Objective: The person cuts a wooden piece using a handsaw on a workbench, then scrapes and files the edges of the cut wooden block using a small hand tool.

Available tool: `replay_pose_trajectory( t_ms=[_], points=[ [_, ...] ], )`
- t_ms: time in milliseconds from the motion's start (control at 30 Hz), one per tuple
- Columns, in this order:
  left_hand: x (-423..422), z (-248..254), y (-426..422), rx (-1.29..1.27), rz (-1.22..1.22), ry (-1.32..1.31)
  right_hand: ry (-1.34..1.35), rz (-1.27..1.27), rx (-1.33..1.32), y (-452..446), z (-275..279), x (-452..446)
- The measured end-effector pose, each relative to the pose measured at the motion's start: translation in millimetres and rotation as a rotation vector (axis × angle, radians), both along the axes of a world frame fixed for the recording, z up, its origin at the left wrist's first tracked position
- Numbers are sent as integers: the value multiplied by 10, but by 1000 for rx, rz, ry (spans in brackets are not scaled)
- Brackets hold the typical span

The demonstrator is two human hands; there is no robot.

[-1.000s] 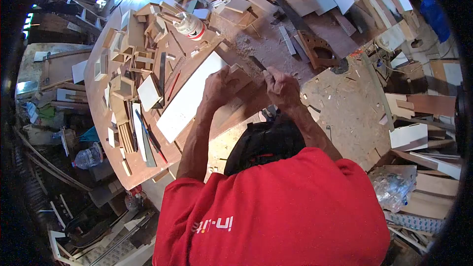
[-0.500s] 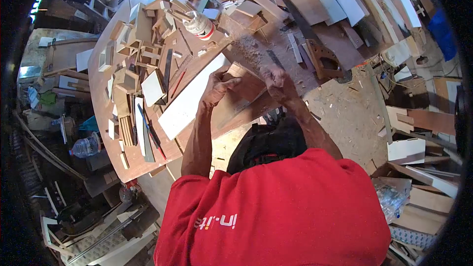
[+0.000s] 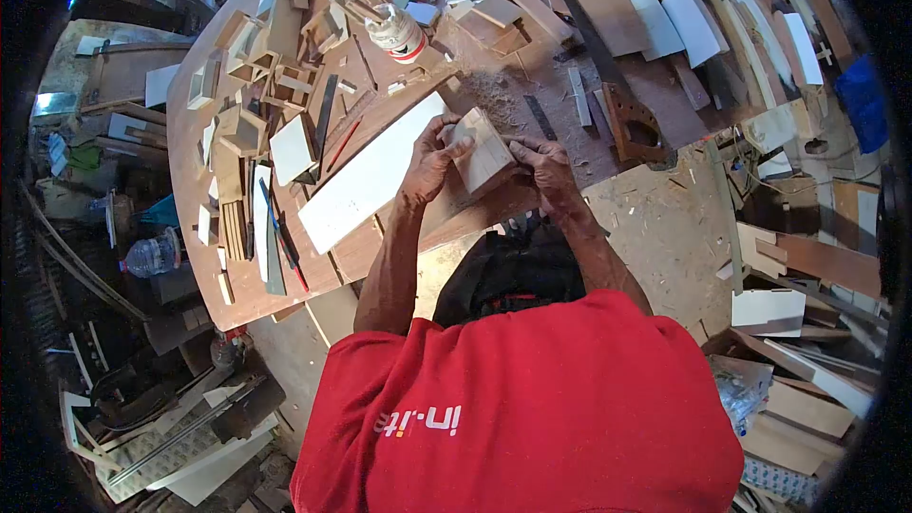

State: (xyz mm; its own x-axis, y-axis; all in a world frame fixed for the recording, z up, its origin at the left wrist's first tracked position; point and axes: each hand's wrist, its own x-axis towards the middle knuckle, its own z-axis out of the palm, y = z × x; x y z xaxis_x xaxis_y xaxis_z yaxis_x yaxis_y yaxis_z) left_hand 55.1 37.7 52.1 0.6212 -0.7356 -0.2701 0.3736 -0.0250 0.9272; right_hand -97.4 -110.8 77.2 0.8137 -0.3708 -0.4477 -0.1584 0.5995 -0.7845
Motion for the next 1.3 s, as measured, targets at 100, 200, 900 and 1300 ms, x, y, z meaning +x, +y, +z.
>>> replay_pose_trajectory(
  t_ms=[100, 200, 900, 1300],
  points=[
    [-65, 75, -18, -13, 82, 141, -65, 2, 125, -8, 32, -10],
    [-99, 192, -27, -19, 90, 264, -71, 7, 112, 2, 167, -7],
    [-412, 359, 69, 430, -167, -1321, 155, 91, -363, 161, -361, -272],
    [-563, 174, 150, 239, 41, -1477, -38, 87, -479, 275, -425, -342]
  ],
)
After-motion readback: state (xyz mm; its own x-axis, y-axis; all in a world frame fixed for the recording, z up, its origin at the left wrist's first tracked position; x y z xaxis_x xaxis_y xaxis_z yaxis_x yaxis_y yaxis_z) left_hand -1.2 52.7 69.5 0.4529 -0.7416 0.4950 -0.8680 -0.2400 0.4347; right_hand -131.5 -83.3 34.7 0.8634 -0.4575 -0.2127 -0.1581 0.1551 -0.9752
